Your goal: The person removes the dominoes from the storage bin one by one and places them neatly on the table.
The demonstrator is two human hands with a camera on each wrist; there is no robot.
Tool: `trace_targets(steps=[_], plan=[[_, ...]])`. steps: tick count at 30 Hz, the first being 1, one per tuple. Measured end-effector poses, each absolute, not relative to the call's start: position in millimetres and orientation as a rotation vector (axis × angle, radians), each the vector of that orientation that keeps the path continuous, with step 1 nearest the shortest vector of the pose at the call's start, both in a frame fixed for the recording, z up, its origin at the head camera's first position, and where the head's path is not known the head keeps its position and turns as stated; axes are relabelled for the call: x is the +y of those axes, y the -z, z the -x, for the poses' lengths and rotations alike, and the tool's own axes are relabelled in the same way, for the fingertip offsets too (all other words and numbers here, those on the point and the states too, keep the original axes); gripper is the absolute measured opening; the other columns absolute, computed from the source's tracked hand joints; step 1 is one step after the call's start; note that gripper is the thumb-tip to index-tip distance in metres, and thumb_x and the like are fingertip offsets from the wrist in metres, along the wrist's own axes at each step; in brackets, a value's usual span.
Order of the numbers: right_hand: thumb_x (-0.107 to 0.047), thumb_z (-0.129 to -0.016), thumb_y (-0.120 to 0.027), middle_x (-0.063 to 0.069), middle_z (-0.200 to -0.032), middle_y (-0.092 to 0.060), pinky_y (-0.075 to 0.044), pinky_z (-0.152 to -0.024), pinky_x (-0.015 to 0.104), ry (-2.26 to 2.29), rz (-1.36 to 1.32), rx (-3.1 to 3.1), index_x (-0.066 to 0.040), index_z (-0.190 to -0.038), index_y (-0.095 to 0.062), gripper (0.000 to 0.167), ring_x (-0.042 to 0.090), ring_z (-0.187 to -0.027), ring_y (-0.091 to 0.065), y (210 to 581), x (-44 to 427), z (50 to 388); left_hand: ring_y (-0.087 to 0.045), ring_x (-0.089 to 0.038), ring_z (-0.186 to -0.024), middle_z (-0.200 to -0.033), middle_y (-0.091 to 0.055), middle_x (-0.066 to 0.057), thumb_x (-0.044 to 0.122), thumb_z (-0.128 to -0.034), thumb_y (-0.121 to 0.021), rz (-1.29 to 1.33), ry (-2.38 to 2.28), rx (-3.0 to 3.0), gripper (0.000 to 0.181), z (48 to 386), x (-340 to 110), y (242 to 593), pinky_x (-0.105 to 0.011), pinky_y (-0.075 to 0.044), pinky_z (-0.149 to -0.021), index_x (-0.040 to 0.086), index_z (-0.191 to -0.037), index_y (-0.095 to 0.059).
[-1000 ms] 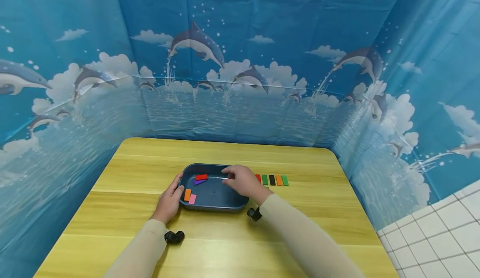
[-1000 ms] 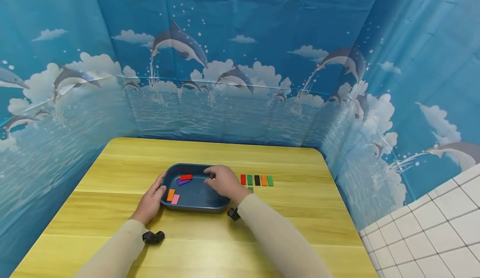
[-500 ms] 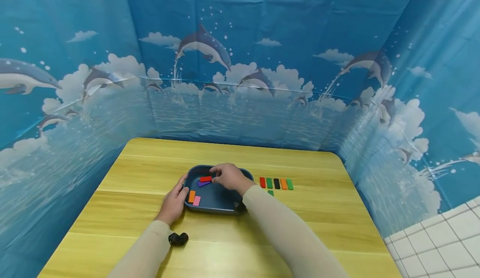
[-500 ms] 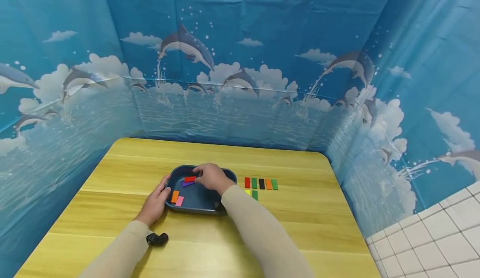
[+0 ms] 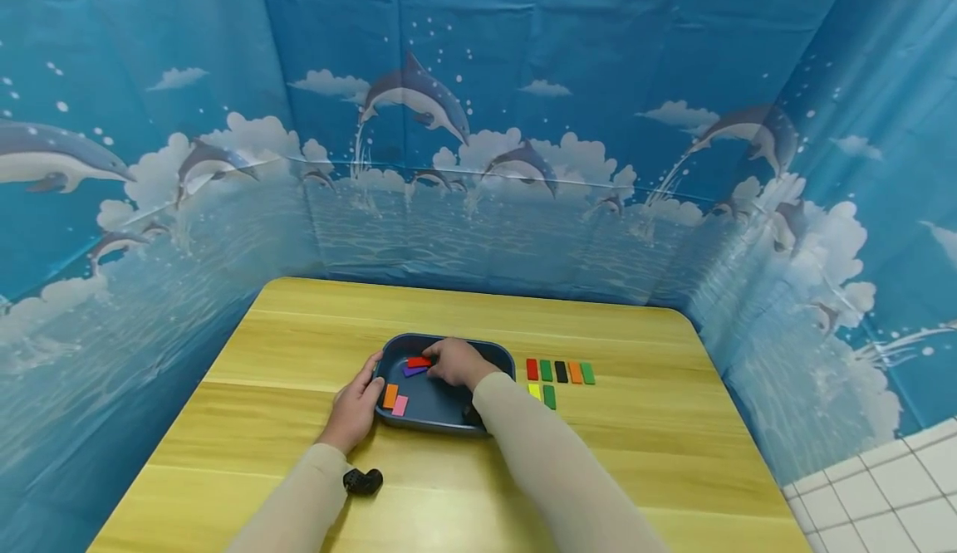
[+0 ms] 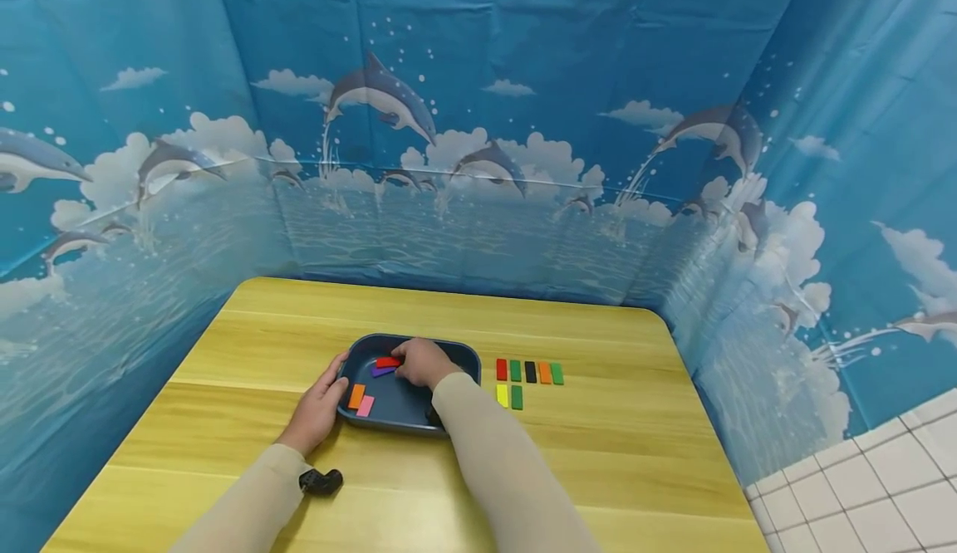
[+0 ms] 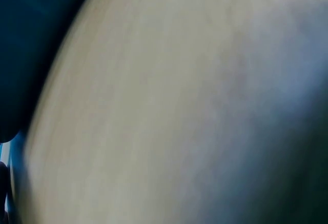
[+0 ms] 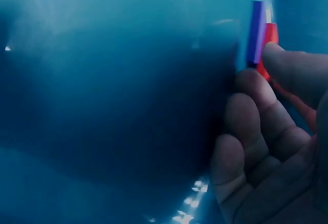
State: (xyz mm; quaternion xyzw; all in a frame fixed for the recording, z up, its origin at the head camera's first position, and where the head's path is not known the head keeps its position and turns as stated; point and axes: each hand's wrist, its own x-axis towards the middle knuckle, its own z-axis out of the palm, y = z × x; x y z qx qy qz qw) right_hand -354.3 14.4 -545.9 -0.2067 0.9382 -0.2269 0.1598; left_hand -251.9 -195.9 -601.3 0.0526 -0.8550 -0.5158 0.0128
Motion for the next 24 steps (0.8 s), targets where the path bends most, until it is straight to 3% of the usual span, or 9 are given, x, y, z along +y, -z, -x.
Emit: trace_targets(steps=[9, 17, 24], plan=[[-0.026, -0.098, -0.077, 0.002, -0.126, -0.075, -0.054, -0.107, 0.040, 0.746, 0.600, 2.666, -0.017, -0.129, -0.077, 0.032, 0.018, -0.107, -0.063, 558, 20, 352, -0.039, -0.034, -0.156, -0.166, -0.045, -0.006, 0.041, -0.1128, -0.044, -0.187, 1.625, -2.653, 0.049, 251, -191, 599, -0.059, -0.031, -0.127, 0.046, -0.161, -0.038], [-0.027, -0.097, -0.078, 0.001, -0.125, -0.075, -0.054, -0.109, 0.041, 0.734, 0.552, 2.714, -0.016, -0.125, -0.078, 0.030, 0.018, -0.110, -0.064, 565, 17, 353, -0.038, -0.035, -0.156, -0.167, -0.044, -0.007, 0.041, -0.1132, -0.042, -0.171, 1.620, -2.647, 0.049, 250, -191, 601, -0.060, -0.030, -0.127, 0.045, -0.161, -0.037], [-0.024, -0.098, -0.077, 0.001, -0.123, -0.075, -0.056, -0.107, 0.041, 0.724, 0.534, 2.716, -0.017, -0.120, -0.079, 0.024, 0.018, -0.104, -0.062, 567, 17, 351, -0.036, -0.035, -0.157, -0.168, -0.042, -0.006, 0.042, -0.1131, -0.042, -0.194, 1.627, -2.650, 0.049, 250, -192, 604, -0.060, -0.028, -0.127, 0.046, -0.161, -0.036]])
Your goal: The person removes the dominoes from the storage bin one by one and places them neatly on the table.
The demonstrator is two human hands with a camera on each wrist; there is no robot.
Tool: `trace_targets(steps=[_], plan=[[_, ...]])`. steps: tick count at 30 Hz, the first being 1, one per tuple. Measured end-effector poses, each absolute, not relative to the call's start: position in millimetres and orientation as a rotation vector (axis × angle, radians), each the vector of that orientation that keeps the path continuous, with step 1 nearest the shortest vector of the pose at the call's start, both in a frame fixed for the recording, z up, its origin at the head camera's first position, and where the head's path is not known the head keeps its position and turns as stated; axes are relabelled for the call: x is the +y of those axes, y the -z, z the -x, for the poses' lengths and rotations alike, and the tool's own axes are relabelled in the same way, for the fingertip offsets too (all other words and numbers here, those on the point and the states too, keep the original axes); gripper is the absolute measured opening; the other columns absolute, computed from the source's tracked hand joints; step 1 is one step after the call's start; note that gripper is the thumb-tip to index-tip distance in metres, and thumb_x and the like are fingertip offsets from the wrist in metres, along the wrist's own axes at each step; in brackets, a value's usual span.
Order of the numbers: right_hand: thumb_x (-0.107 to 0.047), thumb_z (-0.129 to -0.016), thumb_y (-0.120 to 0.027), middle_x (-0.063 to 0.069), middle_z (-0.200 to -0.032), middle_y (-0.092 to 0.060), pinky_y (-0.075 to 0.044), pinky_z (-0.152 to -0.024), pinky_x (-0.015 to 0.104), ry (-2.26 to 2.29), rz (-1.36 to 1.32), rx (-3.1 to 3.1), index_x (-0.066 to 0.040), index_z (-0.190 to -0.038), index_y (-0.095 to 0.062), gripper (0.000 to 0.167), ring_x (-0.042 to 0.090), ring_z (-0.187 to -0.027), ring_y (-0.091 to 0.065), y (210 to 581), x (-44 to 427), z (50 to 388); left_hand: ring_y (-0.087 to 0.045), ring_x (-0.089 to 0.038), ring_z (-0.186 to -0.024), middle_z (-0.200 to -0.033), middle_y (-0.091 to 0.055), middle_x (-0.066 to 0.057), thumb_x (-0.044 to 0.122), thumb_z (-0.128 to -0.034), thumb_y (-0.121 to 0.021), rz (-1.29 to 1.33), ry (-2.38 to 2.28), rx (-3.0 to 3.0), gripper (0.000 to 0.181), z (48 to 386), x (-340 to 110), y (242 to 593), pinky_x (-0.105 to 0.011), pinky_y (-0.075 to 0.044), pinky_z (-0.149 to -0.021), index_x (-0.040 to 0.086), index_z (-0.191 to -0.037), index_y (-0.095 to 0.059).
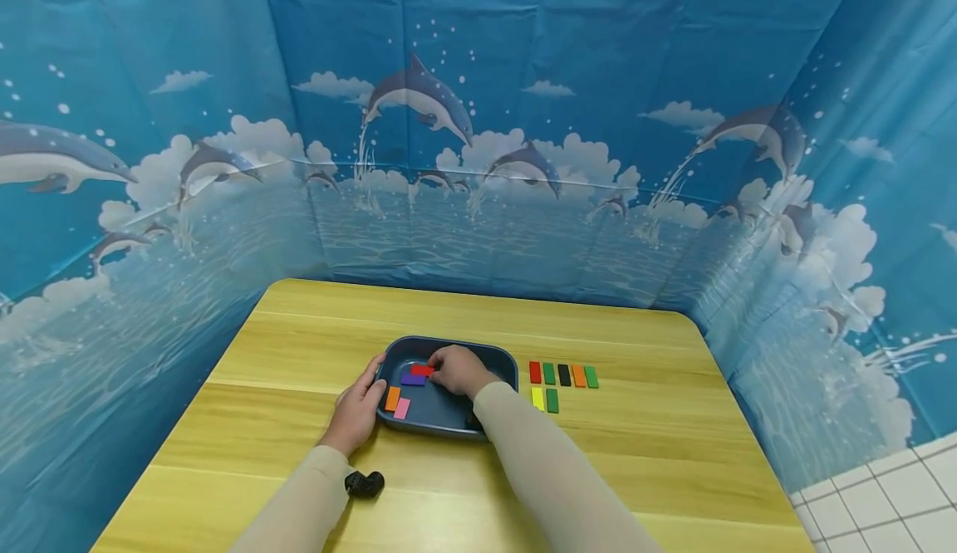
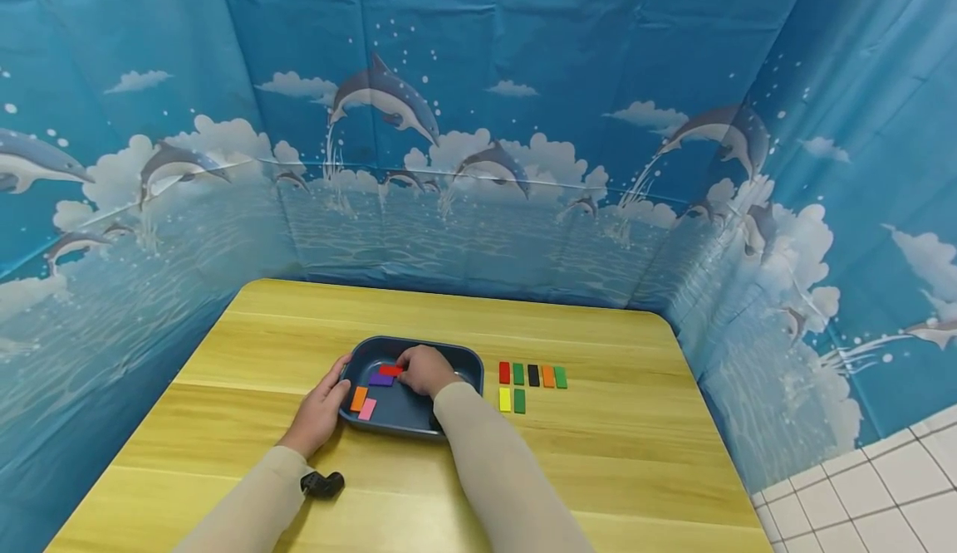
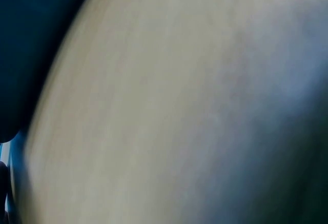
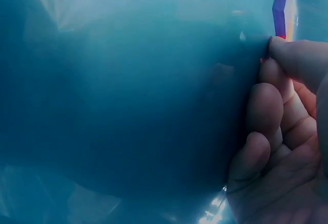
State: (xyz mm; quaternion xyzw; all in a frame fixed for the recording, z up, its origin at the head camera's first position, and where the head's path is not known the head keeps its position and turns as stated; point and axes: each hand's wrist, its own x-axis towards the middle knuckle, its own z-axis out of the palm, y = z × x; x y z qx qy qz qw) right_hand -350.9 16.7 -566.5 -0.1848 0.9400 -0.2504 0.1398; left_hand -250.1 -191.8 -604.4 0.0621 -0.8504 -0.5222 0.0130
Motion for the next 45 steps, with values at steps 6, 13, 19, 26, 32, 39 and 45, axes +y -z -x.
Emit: trace_targets(steps=[6, 13, 19, 26, 32, 39, 45], plan=[[-0.022, -0.098, -0.076, -0.001, -0.115, -0.076, -0.057, -0.103, 0.040, 0.727, 0.548, 2.721, -0.017, -0.116, -0.080, 0.020, 0.016, -0.098, -0.062, 569, 18, 352, -0.037, -0.035, -0.157, -0.168, -0.042, -0.006, 0.042, -0.1129, -0.043, -0.200, 1.629, -2.648, 0.049, 251, -192, 605, -0.060, -0.029, -0.127, 0.046, -0.161, -0.037], [-0.022, -0.098, -0.075, -0.002, -0.114, -0.075, -0.058, -0.098, 0.038, 0.743, 0.567, 2.722, -0.018, -0.115, -0.080, 0.018, 0.015, -0.095, -0.060, 569, 20, 354, -0.037, -0.035, -0.156, -0.168, -0.042, -0.008, 0.040, -0.1130, -0.043, -0.182, 1.620, -2.642, 0.049, 251, -192, 604, -0.060, -0.030, -0.127, 0.044, -0.162, -0.038], [-0.020, -0.098, -0.075, -0.001, -0.097, -0.071, -0.053, -0.078, 0.032, 0.840, 0.577, 2.676, -0.017, -0.114, -0.079, 0.017, 0.016, -0.083, -0.059, 565, 24, 353, -0.038, -0.035, -0.156, -0.167, -0.043, -0.007, 0.039, -0.1128, -0.044, -0.182, 1.621, -2.643, 0.049, 251, -192, 602, -0.060, -0.030, -0.127, 0.044, -0.161, -0.038], [-0.022, -0.098, -0.075, -0.004, -0.083, -0.065, -0.047, -0.068, 0.026, 0.885, 0.610, 2.646, -0.018, -0.114, -0.079, 0.017, 0.012, -0.073, -0.057, 565, 28, 355, -0.039, -0.036, -0.156, -0.167, -0.044, -0.008, 0.039, -0.1130, -0.044, -0.175, 1.636, -2.640, 0.049, 252, -193, 602, -0.060, -0.031, -0.126, 0.045, -0.161, -0.038], [-0.022, -0.099, -0.074, -0.004, -0.082, -0.068, -0.049, -0.067, 0.027, 0.919, 0.626, 2.615, -0.017, -0.116, -0.078, 0.018, 0.012, -0.071, -0.057, 554, 34, 354, -0.038, -0.035, -0.156, -0.167, -0.043, -0.007, 0.040, -0.1134, -0.042, -0.167, 1.604, -2.654, 0.049, 254, -194, 602, -0.060, -0.031, -0.127, 0.044, -0.162, -0.036], [-0.022, -0.100, -0.073, -0.005, -0.088, -0.070, -0.053, -0.071, 0.028, 0.955, 0.629, 2.596, -0.016, -0.119, -0.076, 0.020, 0.014, -0.077, -0.061, 539, 47, 352, -0.036, -0.035, -0.157, -0.168, -0.041, -0.007, 0.043, -0.1135, -0.041, -0.169, 1.601, -2.668, 0.049, 254, -192, 599, -0.059, -0.029, -0.128, 0.045, -0.162, -0.036], [-0.023, -0.101, -0.072, -0.004, -0.099, -0.070, -0.057, -0.078, 0.030, 0.980, 0.637, 2.616, -0.016, -0.122, -0.076, 0.023, 0.016, -0.087, -0.062, 527, 60, 351, -0.035, -0.036, -0.157, -0.169, -0.040, -0.007, 0.041, -0.1137, -0.041, -0.171, 1.569, -2.681, 0.049, 252, -193, 597, -0.060, -0.028, -0.128, 0.043, -0.163, -0.036]])
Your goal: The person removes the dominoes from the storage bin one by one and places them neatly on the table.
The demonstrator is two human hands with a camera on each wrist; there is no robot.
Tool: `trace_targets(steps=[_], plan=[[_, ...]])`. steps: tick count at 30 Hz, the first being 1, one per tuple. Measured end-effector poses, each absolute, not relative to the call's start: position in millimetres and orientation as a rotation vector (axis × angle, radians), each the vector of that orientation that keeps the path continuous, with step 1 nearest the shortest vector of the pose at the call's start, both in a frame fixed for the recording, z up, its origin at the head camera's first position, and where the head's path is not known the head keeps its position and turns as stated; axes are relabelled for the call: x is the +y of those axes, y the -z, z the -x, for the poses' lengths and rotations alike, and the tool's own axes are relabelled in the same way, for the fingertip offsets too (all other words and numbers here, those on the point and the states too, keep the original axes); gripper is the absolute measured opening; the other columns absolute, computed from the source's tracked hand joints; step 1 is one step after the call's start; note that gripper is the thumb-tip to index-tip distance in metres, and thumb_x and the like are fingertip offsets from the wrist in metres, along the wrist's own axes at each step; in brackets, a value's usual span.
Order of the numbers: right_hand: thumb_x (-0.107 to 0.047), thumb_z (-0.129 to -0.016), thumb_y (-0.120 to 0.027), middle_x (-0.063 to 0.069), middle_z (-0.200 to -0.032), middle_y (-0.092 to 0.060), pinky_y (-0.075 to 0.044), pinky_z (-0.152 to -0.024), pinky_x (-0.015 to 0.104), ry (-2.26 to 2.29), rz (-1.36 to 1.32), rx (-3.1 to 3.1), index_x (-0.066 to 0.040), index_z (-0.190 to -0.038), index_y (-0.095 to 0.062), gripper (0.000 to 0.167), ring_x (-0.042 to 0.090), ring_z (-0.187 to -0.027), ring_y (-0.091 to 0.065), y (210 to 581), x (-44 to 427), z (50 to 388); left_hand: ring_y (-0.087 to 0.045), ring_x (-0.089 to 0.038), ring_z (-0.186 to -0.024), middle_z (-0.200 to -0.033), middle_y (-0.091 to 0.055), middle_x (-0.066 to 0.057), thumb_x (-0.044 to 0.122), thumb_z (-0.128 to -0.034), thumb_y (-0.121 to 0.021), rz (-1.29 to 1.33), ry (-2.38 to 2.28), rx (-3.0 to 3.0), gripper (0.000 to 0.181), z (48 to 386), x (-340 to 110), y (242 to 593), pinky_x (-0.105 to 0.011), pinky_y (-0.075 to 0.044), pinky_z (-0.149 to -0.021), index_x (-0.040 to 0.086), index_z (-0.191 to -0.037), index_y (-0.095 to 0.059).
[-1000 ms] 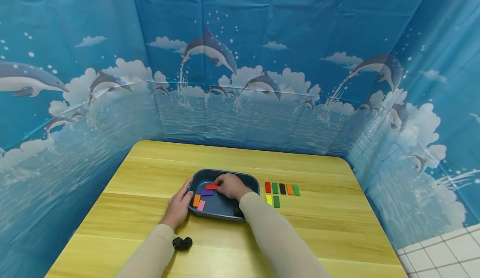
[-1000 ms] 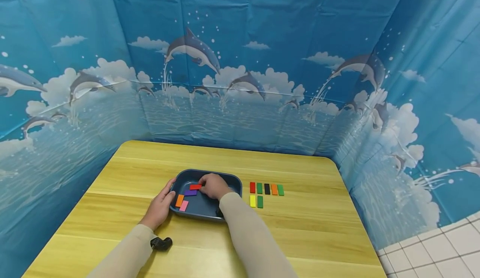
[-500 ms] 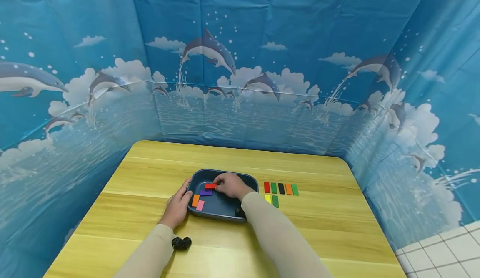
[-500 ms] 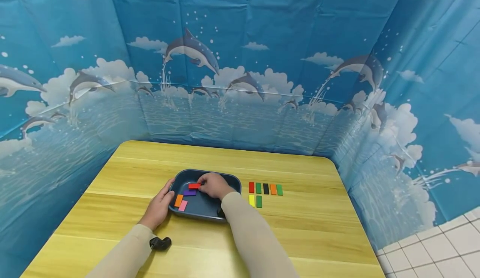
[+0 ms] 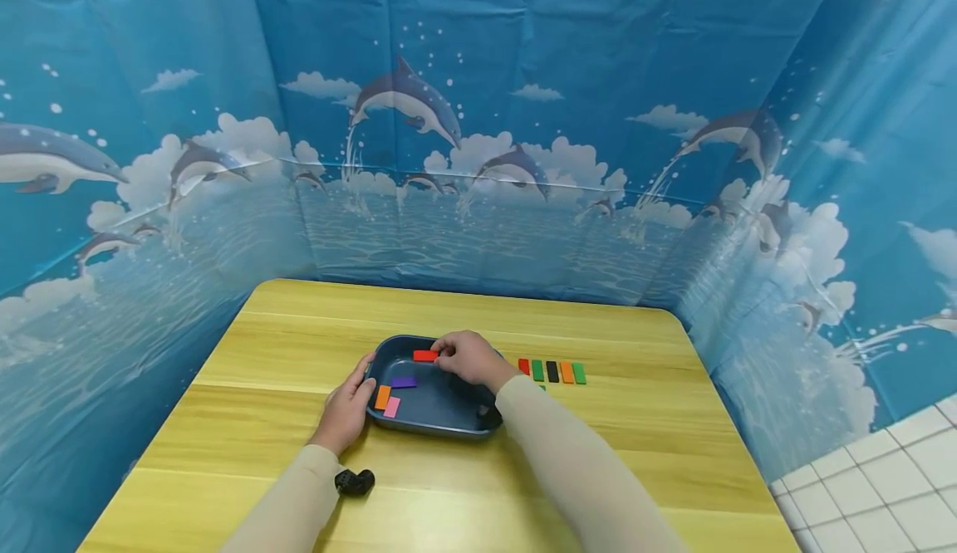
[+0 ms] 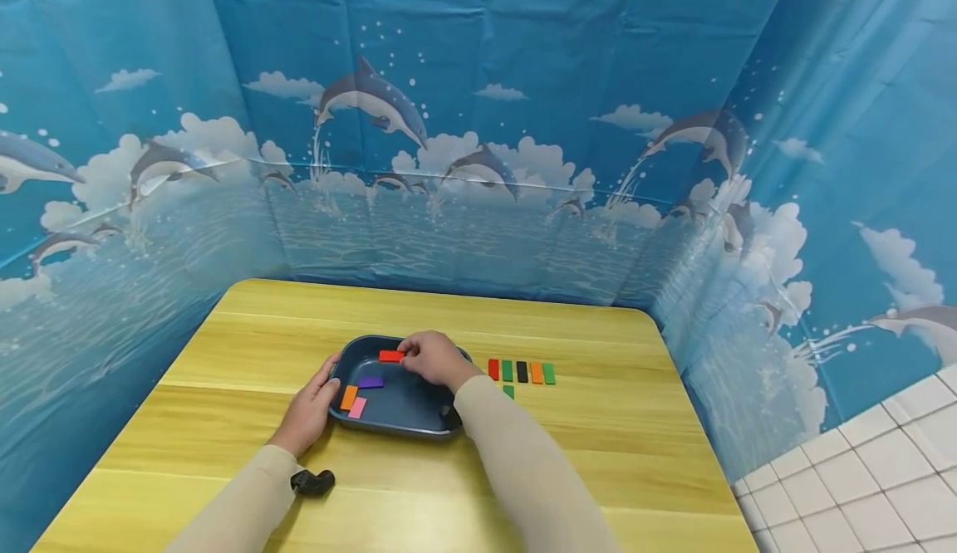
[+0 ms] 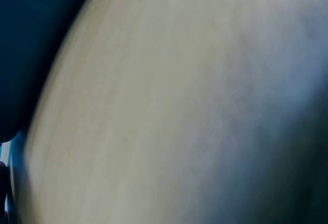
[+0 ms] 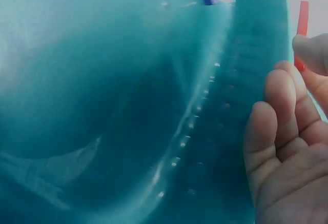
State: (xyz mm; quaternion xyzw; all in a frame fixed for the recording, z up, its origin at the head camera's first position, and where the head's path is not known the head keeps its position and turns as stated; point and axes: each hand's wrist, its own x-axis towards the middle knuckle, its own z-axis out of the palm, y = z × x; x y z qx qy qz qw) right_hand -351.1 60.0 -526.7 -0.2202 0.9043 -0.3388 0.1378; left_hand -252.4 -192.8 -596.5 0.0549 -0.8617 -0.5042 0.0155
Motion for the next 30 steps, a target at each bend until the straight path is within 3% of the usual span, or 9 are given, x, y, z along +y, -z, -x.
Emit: trace_targets(steps=[7, 21, 30], plan=[[-0.022, -0.102, -0.071, -0.002, -0.108, -0.072, -0.059, -0.084, 0.032, 0.983, 0.625, 2.647, -0.015, -0.124, -0.075, 0.024, 0.015, -0.094, -0.062, 509, 82, 342, -0.037, -0.040, -0.155, -0.167, -0.041, -0.011, 0.043, -0.1133, -0.040, -0.149, 1.517, -2.684, 0.051, 249, -193, 599, -0.063, -0.029, -0.126, 0.039, -0.164, -0.036], [-0.016, -0.101, -0.070, 0.001, -0.100, -0.073, -0.054, -0.067, 0.029, 1.043, 0.488, 2.731, -0.012, -0.122, -0.076, 0.021, 0.016, -0.080, -0.063, 498, 162, 320, -0.034, -0.039, -0.157, -0.169, -0.038, -0.009, 0.045, -0.1139, -0.036, -0.145, 1.530, -2.708, 0.052, 246, -196, 595, -0.063, -0.025, -0.128, 0.041, -0.166, -0.030], [-0.012, -0.101, -0.069, 0.002, -0.104, -0.073, -0.059, -0.084, 0.036, 1.027, 0.386, 2.773, -0.006, -0.122, -0.075, 0.022, 0.015, -0.093, -0.065, 514, 229, 304, -0.032, -0.041, -0.158, -0.170, -0.036, -0.010, 0.045, -0.1136, -0.036, -0.140, 1.527, -2.726, 0.053, 245, -192, 597, -0.064, -0.024, -0.128, 0.039, -0.166, -0.029]])
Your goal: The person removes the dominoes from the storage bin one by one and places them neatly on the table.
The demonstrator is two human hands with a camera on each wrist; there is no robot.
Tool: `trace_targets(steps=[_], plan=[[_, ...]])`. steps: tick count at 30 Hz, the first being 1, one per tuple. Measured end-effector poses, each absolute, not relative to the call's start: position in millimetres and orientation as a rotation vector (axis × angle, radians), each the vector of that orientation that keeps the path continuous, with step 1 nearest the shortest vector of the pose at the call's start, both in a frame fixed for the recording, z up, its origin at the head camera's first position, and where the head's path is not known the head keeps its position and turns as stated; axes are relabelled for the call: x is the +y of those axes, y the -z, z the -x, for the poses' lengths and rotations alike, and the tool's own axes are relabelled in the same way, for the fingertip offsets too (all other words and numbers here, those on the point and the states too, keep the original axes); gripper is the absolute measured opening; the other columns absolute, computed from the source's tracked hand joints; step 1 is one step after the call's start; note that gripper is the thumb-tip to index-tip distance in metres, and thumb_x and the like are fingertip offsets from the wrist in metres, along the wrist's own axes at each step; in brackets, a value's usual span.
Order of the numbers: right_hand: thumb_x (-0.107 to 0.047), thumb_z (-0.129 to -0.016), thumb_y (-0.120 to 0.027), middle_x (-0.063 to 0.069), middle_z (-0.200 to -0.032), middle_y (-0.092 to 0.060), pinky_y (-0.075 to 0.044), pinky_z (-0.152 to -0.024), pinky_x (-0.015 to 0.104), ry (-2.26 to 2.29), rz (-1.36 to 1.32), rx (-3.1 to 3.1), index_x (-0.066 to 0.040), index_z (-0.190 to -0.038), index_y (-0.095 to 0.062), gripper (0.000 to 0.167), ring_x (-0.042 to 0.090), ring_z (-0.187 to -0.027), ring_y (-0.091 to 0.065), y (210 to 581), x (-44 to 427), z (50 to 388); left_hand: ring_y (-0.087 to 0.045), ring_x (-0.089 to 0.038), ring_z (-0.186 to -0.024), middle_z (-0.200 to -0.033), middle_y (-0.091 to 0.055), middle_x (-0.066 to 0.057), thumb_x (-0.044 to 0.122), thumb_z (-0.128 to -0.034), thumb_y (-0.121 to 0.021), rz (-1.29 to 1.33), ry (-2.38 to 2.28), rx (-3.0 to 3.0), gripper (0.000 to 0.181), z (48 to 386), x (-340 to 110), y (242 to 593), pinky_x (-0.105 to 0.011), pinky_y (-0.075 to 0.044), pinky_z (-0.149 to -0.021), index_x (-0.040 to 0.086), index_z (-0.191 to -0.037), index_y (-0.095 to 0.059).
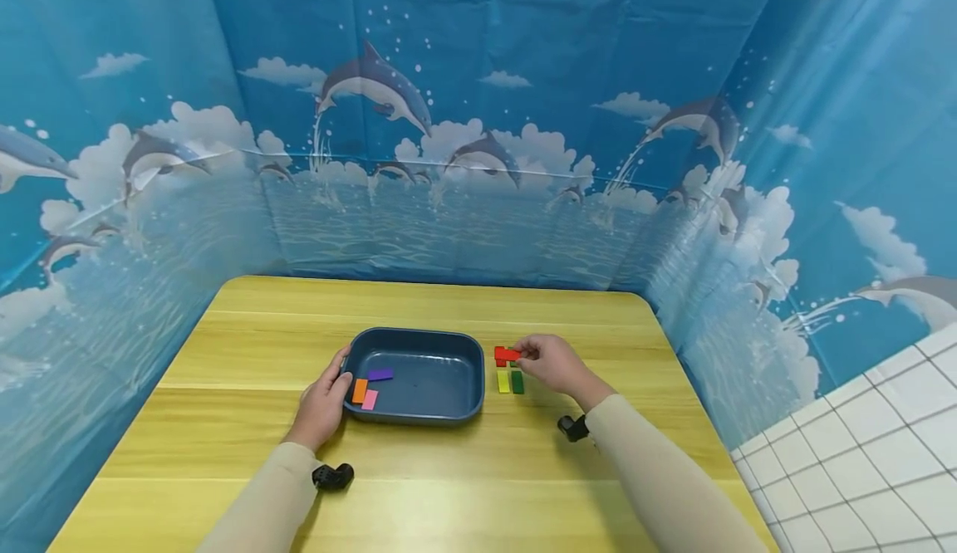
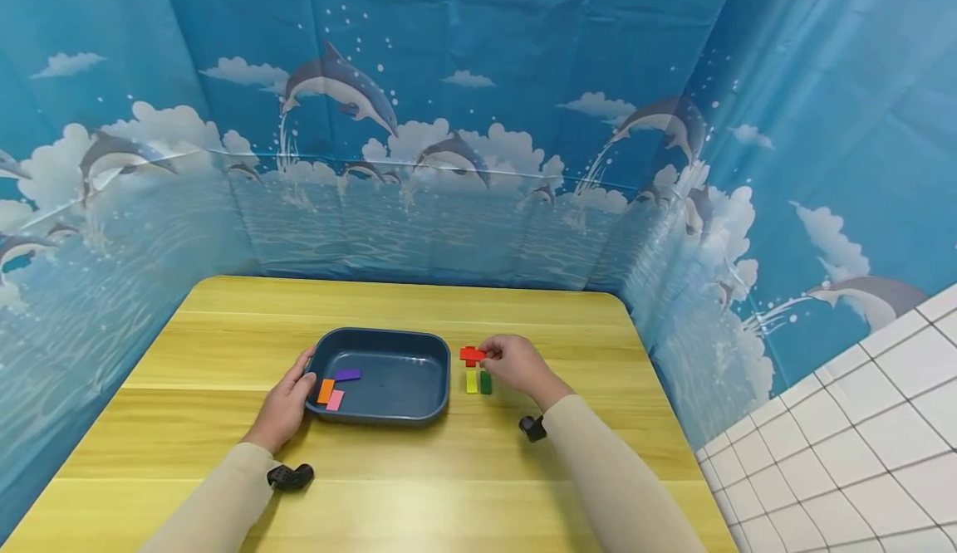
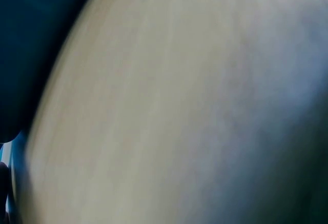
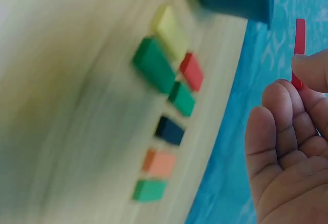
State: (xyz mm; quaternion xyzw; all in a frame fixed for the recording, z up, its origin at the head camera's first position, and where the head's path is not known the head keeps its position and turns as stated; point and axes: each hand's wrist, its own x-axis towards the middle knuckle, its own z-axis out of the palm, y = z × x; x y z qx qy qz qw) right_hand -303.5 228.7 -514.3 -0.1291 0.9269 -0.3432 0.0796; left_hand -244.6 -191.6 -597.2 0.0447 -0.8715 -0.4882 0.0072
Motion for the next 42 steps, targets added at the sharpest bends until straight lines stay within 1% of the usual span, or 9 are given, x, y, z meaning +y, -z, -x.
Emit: trace_targets(steps=[7, 10, 15, 18, 27, 30, 33, 36, 42], plan=[[-0.012, -0.100, -0.071, 0.003, -0.104, -0.074, -0.059, -0.086, 0.038, 0.974, 0.294, 2.819, -0.005, -0.120, -0.076, 0.021, 0.016, -0.094, -0.066, 533, 261, 298, -0.029, -0.038, -0.159, -0.172, -0.032, -0.009, 0.044, -0.1141, -0.036, -0.142, 1.562, -2.720, 0.053, 242, -193, 592, -0.061, -0.023, -0.129, 0.039, -0.167, -0.028], [-0.011, -0.099, -0.072, 0.002, -0.103, -0.074, -0.059, -0.085, 0.036, 0.945, 0.261, 2.835, -0.005, -0.118, -0.076, 0.020, 0.016, -0.093, -0.065, 539, 269, 294, -0.029, -0.037, -0.160, -0.172, -0.032, -0.008, 0.045, -0.1141, -0.035, -0.140, 1.564, -2.722, 0.053, 242, -193, 591, -0.060, -0.023, -0.130, 0.039, -0.167, -0.028], [-0.009, -0.098, -0.071, 0.002, -0.095, -0.071, -0.052, -0.073, 0.030, 0.962, 0.202, 2.813, -0.005, -0.114, -0.076, 0.017, 0.016, -0.082, -0.059, 548, 276, 288, -0.029, -0.038, -0.160, -0.172, -0.032, -0.008, 0.045, -0.1142, -0.035, -0.141, 1.552, -2.732, 0.053, 242, -193, 591, -0.061, -0.023, -0.130, 0.040, -0.166, -0.028], [-0.009, -0.097, -0.070, 0.002, -0.089, -0.068, -0.048, -0.067, 0.029, 0.978, 0.166, 2.798, -0.005, -0.111, -0.075, 0.016, 0.017, -0.075, -0.056, 554, 277, 286, -0.029, -0.037, -0.160, -0.172, -0.032, -0.008, 0.044, -0.1143, -0.035, -0.138, 1.562, -2.732, 0.053, 242, -193, 591, -0.060, -0.022, -0.130, 0.040, -0.167, -0.028], [-0.008, -0.097, -0.071, 0.004, -0.085, -0.066, -0.046, -0.061, 0.028, 0.960, 0.082, 2.789, -0.002, -0.112, -0.074, 0.016, 0.016, -0.069, -0.056, 565, 276, 286, -0.029, -0.038, -0.160, -0.172, -0.032, -0.009, 0.041, -0.1145, -0.036, -0.151, 1.568, -2.728, 0.053, 241, -192, 593, -0.060, -0.023, -0.130, 0.038, -0.167, -0.028], [-0.008, -0.096, -0.071, 0.004, -0.083, -0.067, -0.046, -0.059, 0.027, 0.956, 0.060, 2.795, -0.002, -0.108, -0.074, 0.013, 0.016, -0.067, -0.056, 566, 276, 285, -0.030, -0.038, -0.159, -0.172, -0.032, -0.009, 0.040, -0.1144, -0.037, -0.150, 1.566, -2.724, 0.053, 242, -191, 594, -0.060, -0.023, -0.130, 0.037, -0.167, -0.029], [-0.007, -0.094, -0.072, 0.004, -0.083, -0.067, -0.045, -0.058, 0.026, 0.930, 0.057, 2.819, -0.002, -0.105, -0.075, 0.012, 0.016, -0.067, -0.055, 568, 273, 284, -0.030, -0.039, -0.159, -0.172, -0.032, -0.009, 0.041, -0.1144, -0.036, -0.147, 1.555, -2.730, 0.053, 241, -192, 595, -0.061, -0.023, -0.129, 0.037, -0.167, -0.028], [-0.008, -0.093, -0.074, 0.003, -0.084, -0.067, -0.045, -0.060, 0.026, 0.882, 0.069, 2.850, -0.002, -0.104, -0.076, 0.013, 0.016, -0.069, -0.055, 569, 271, 284, -0.029, -0.039, -0.159, -0.172, -0.032, -0.009, 0.043, -0.1144, -0.035, -0.151, 1.545, -2.738, 0.053, 241, -192, 594, -0.061, -0.023, -0.129, 0.038, -0.167, -0.027], [-0.016, -0.092, -0.080, 0.003, -0.088, -0.070, -0.047, -0.067, 0.028, 0.821, 0.067, 2.889, -0.005, -0.096, -0.075, 0.012, 0.017, -0.075, -0.056, 569, 268, 282, -0.029, -0.040, -0.159, -0.172, -0.032, -0.010, 0.042, -0.1141, -0.036, -0.144, 1.545, -2.733, 0.054, 241, -189, 592, -0.063, -0.022, -0.129, 0.038, -0.167, -0.028]])
